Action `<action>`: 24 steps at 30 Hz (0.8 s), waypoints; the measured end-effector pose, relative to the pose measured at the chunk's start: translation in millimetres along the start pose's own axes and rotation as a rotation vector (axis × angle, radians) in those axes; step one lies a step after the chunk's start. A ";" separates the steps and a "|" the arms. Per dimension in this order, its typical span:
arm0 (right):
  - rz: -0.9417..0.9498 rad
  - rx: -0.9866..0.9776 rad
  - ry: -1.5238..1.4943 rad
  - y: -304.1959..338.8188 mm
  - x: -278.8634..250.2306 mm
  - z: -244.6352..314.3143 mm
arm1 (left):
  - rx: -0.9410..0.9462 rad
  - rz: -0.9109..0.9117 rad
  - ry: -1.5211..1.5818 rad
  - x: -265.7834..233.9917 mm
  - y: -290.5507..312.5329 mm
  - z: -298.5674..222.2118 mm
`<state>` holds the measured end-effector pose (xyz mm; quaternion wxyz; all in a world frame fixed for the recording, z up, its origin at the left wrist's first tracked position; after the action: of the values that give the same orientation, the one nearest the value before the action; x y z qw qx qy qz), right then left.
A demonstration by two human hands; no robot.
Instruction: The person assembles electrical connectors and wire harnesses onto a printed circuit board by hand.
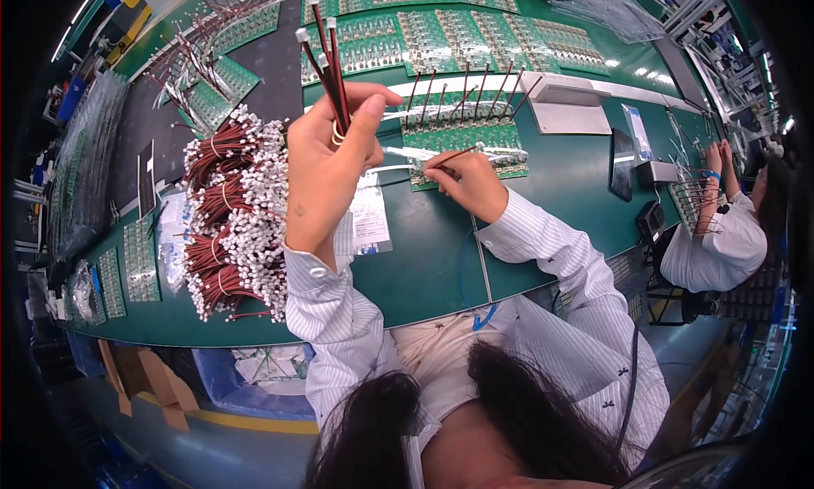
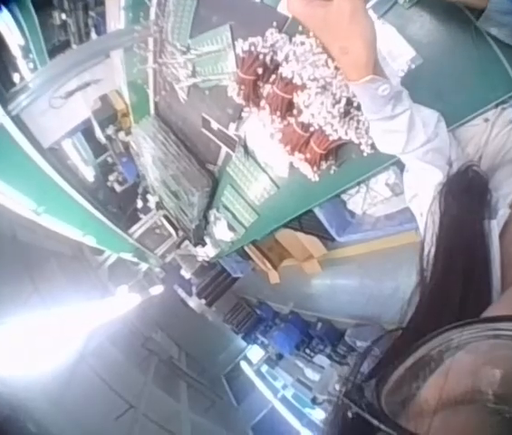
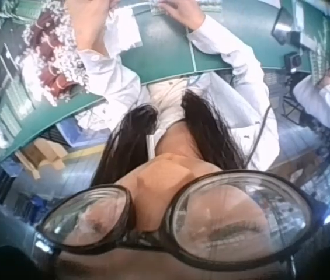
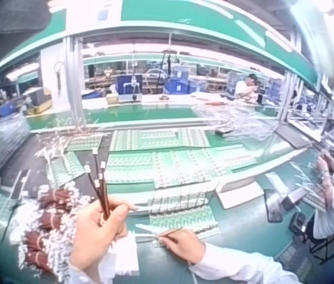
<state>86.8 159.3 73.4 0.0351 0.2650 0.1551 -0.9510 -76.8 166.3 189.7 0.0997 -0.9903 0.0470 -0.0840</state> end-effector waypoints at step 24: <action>0.041 -0.188 0.118 -0.3 13.2 6.3 | 0.002 -0.002 0.013 -2.6 0.8 -3.1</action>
<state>72.3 157.8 71.8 0.0701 0.3191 0.2400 -0.9141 -80.0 165.2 192.1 0.1004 -0.9897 0.0468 -0.0906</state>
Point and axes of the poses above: each hand's wrist, its own y-axis away from the middle knuckle, its own x-axis out of the palm, z = x × y, the point moved 4 cm from there along -y, towards the middle knuckle, and after that the axes turned 6 degrees about -z, right-handed, at the moved point
